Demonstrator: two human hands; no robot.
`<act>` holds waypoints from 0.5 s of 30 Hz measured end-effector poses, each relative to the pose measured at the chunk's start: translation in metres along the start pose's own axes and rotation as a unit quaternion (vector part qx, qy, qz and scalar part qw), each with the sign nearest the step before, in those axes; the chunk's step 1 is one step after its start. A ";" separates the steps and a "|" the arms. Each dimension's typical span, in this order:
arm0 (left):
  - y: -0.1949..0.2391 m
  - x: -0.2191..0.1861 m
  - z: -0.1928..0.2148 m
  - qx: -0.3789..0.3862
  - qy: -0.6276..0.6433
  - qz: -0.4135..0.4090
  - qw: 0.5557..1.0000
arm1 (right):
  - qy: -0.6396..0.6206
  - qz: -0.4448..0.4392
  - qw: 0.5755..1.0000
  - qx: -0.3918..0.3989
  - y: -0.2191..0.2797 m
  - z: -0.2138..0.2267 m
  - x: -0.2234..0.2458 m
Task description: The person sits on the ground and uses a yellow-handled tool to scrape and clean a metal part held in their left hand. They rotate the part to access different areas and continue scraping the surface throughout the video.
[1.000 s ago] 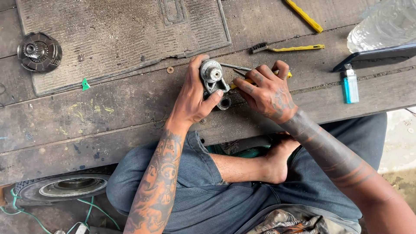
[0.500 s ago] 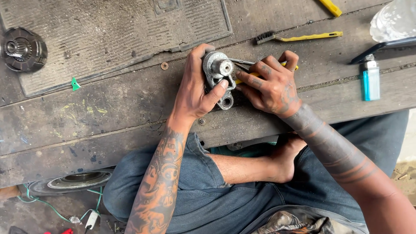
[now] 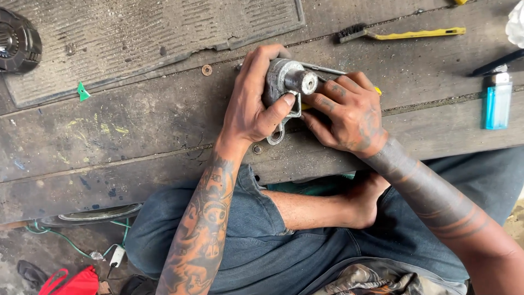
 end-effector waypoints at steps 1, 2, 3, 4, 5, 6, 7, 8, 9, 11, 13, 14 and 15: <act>0.001 0.001 0.001 -0.001 0.000 0.003 1.000 | -0.002 0.000 1.000 0.002 0.001 0.000 0.002; 0.001 0.002 0.002 -0.007 0.011 0.006 1.000 | -0.005 -0.006 1.000 0.005 0.001 0.001 0.004; 0.001 0.003 0.004 -0.013 0.022 0.009 1.000 | -0.007 -0.012 1.000 0.007 0.001 0.001 0.005; 0.003 0.004 0.005 -0.014 0.020 0.011 1.000 | -0.010 -0.011 1.000 0.009 -0.001 0.001 0.008; 0.003 0.007 0.006 -0.033 0.062 0.025 0.997 | -0.013 -0.009 1.000 0.011 -0.002 0.001 0.010; 0.004 0.010 0.007 -0.052 0.103 0.039 0.993 | -0.016 -0.007 1.000 0.013 -0.004 0.001 0.011; 0.007 0.016 0.006 -0.051 0.104 0.040 0.992 | -0.017 -0.008 1.000 0.014 -0.005 0.001 0.013; 0.009 0.020 0.006 -0.076 0.127 0.028 0.989 | -0.028 -0.006 1.000 0.008 -0.006 0.003 0.014; 0.012 0.024 0.007 -0.102 0.150 0.015 0.983 | -0.039 -0.003 0.999 0.001 -0.006 0.004 0.016; 0.011 0.020 0.007 -0.111 0.134 0.016 0.985 | -0.036 -0.001 0.999 0.000 -0.006 0.003 0.015; 0.011 0.017 0.007 -0.120 0.118 0.017 0.986 | -0.033 0.002 0.999 -0.002 -0.005 0.003 0.015; 0.012 0.016 0.005 -0.111 0.097 0.017 0.989 | -0.015 0.002 1.000 -0.004 -0.005 0.003 0.016; 0.012 0.015 0.003 -0.102 0.077 0.018 0.992 | 0.003 0.001 1.000 -0.007 -0.004 0.002 0.016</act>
Point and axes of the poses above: each hand's wrist, its own y-axis away from the middle knuckle, its own z-axis out of the back of the hand, x = y × z, the point moved 7 cm from there along -y, towards the middle knuckle, and after that the axes turned 15 degrees about -z, right-handed, at the moved point
